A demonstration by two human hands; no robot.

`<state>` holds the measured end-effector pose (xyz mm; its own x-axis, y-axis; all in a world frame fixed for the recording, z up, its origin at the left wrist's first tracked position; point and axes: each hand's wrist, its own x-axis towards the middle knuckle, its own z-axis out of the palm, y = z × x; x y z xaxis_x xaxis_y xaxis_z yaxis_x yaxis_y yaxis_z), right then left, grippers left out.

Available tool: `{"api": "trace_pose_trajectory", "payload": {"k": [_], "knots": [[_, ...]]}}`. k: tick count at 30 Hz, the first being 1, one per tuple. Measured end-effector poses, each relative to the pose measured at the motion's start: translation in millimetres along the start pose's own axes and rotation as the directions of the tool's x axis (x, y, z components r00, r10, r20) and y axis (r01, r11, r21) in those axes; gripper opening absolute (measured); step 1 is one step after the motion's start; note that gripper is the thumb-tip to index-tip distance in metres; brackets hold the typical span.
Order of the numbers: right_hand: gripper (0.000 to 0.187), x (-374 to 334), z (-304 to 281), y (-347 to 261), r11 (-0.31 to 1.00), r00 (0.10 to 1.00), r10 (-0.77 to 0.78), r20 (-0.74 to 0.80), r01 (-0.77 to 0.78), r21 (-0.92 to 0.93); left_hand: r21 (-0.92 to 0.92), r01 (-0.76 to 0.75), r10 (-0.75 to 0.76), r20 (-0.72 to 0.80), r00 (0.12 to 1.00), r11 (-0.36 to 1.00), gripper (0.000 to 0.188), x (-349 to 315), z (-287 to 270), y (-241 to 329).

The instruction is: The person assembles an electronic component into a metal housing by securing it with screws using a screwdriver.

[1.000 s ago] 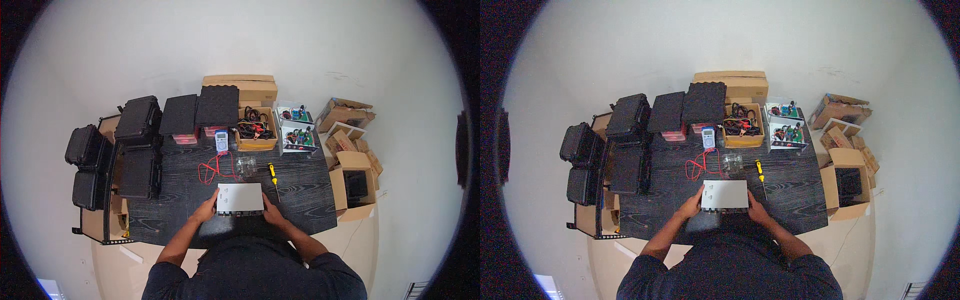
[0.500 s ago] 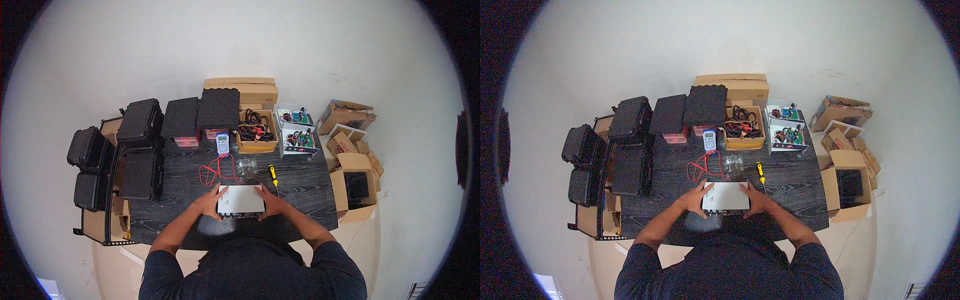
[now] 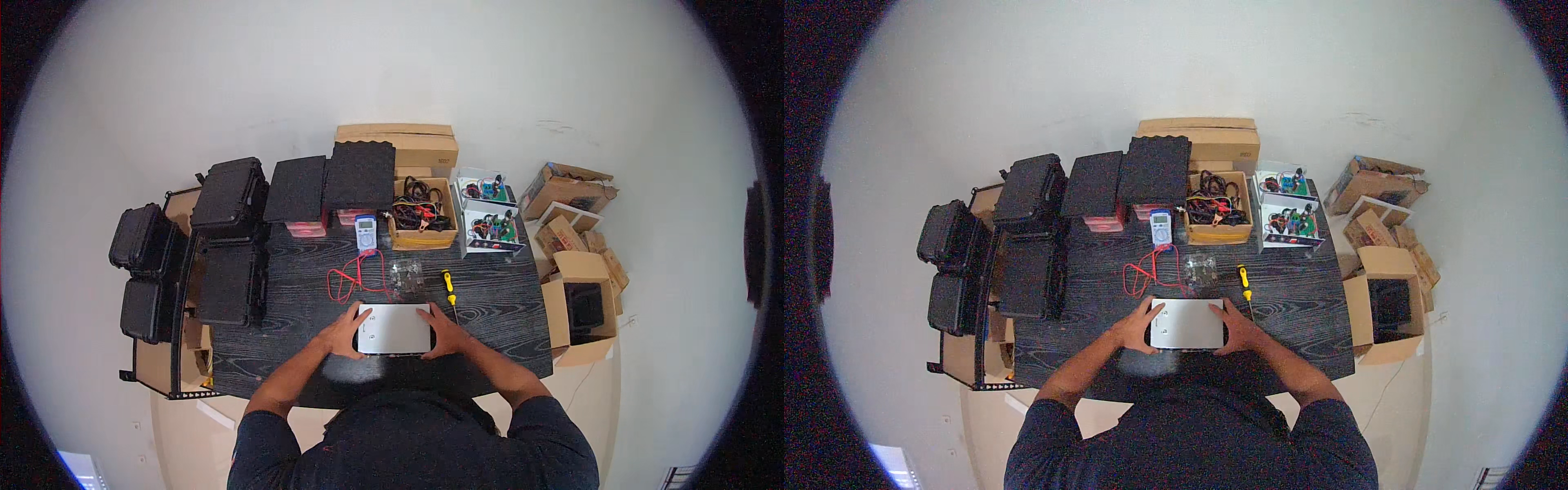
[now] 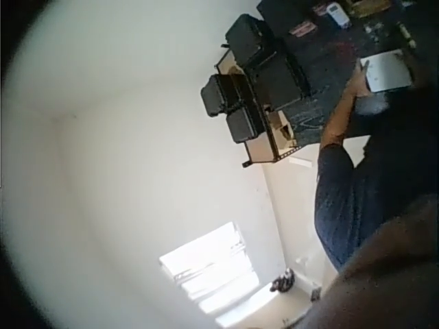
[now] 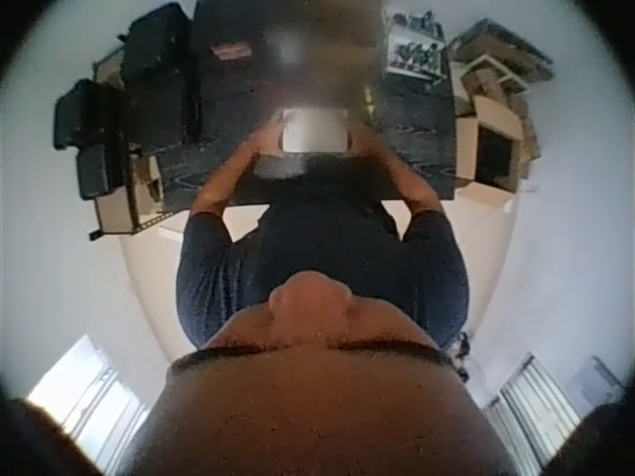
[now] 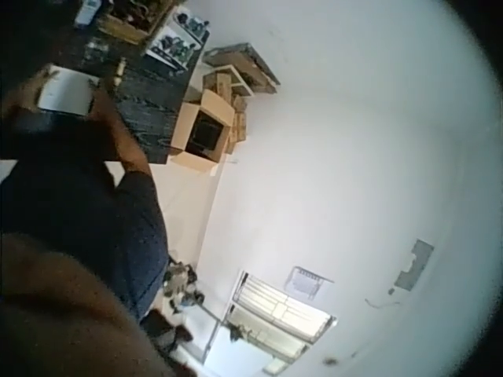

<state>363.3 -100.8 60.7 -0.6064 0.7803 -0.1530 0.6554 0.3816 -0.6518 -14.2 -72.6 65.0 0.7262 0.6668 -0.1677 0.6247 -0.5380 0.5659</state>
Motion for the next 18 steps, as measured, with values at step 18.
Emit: {"api": "trace_pose_trajectory", "payload": {"k": [18], "knots": [[0.104,59,35,-31,0.940,0.893,-0.307,-0.328,0.229,-0.254,0.008,0.055,-0.055,-0.037,0.998,0.998,0.152,2,-4,7]]}}
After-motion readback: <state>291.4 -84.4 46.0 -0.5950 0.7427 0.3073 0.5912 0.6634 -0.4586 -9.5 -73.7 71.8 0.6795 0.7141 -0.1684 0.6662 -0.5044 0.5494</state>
